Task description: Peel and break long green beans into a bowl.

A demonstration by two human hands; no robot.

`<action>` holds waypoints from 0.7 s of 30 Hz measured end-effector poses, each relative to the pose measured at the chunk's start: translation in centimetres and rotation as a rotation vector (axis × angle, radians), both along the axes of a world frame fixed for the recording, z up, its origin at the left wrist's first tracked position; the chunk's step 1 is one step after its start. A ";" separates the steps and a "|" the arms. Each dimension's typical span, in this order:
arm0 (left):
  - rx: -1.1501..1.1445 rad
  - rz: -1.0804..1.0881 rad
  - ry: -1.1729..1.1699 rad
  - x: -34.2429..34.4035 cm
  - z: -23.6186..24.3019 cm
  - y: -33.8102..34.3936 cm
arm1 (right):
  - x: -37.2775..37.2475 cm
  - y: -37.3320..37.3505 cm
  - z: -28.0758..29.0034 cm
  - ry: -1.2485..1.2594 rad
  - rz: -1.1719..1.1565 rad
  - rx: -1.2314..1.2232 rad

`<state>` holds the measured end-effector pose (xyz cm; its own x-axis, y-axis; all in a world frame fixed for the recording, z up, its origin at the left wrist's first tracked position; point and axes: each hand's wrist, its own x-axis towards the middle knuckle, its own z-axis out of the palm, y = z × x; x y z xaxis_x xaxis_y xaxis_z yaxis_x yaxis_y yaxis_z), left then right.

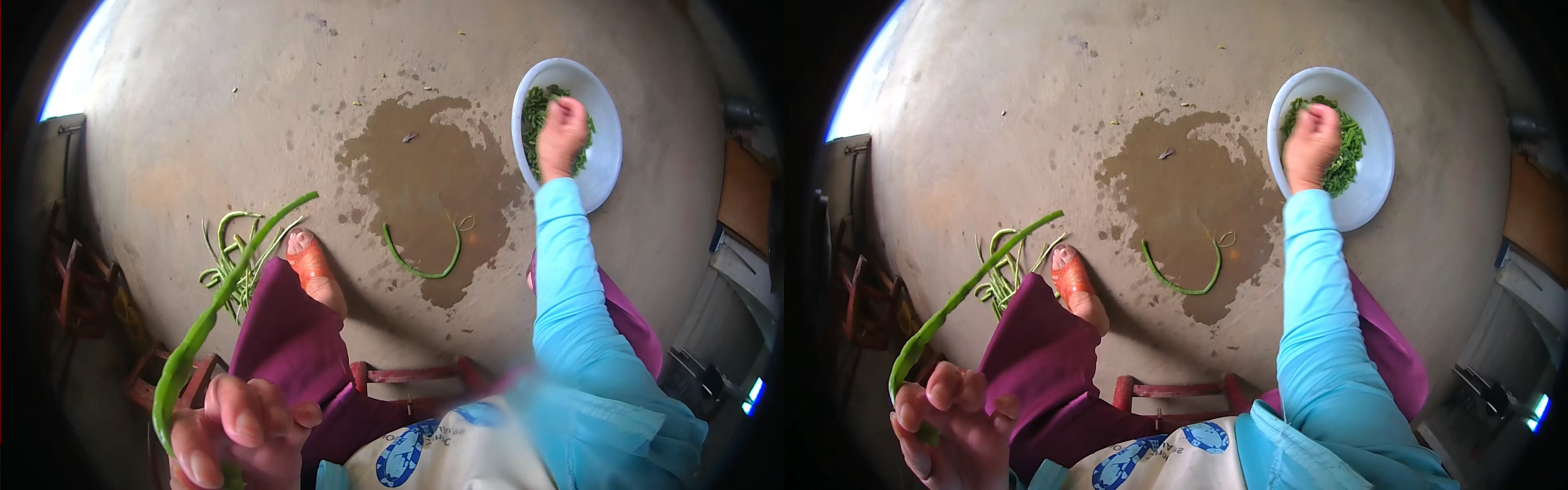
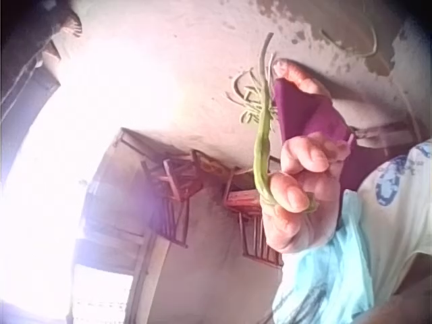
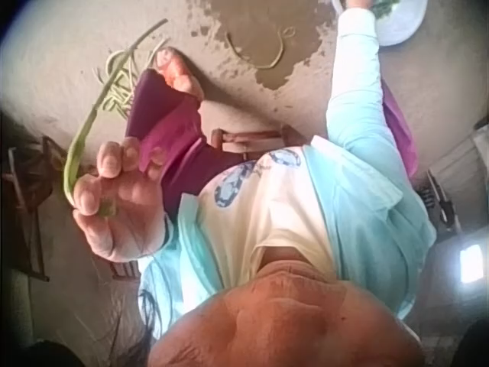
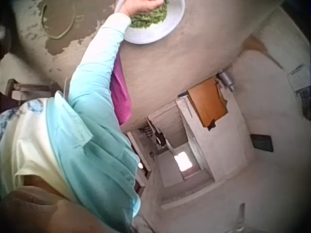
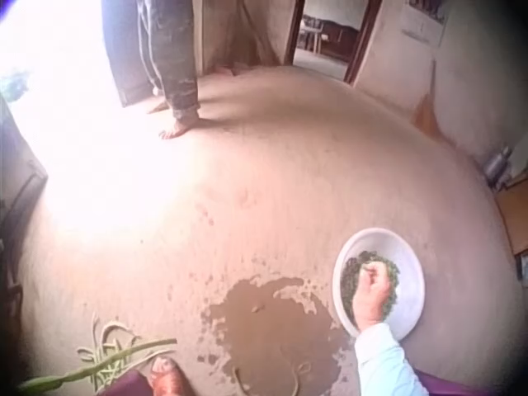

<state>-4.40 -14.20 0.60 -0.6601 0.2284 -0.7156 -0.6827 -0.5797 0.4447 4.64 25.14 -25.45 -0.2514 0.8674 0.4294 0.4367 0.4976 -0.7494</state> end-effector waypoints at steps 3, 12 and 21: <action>0.173 -0.785 0.189 -4.6 3.1 3.1 | 5.6 3.8 0.1 -0.908 -0.276 0.170; 0.214 -0.676 0.199 -5.5 2.2 3.8 | -9.4 -0.4 -6.1 -0.387 0.512 -0.262; 0.097 -0.603 0.160 -9.0 1.4 3.7 | -12.7 -0.7 -13.6 -0.787 0.589 -0.175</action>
<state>-13.44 -10.53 2.01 -0.4921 0.6526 -0.5761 -0.8315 -0.1566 0.5329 -8.03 24.39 -39.10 -0.8201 0.5475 -0.1663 0.5592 0.7053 -0.4357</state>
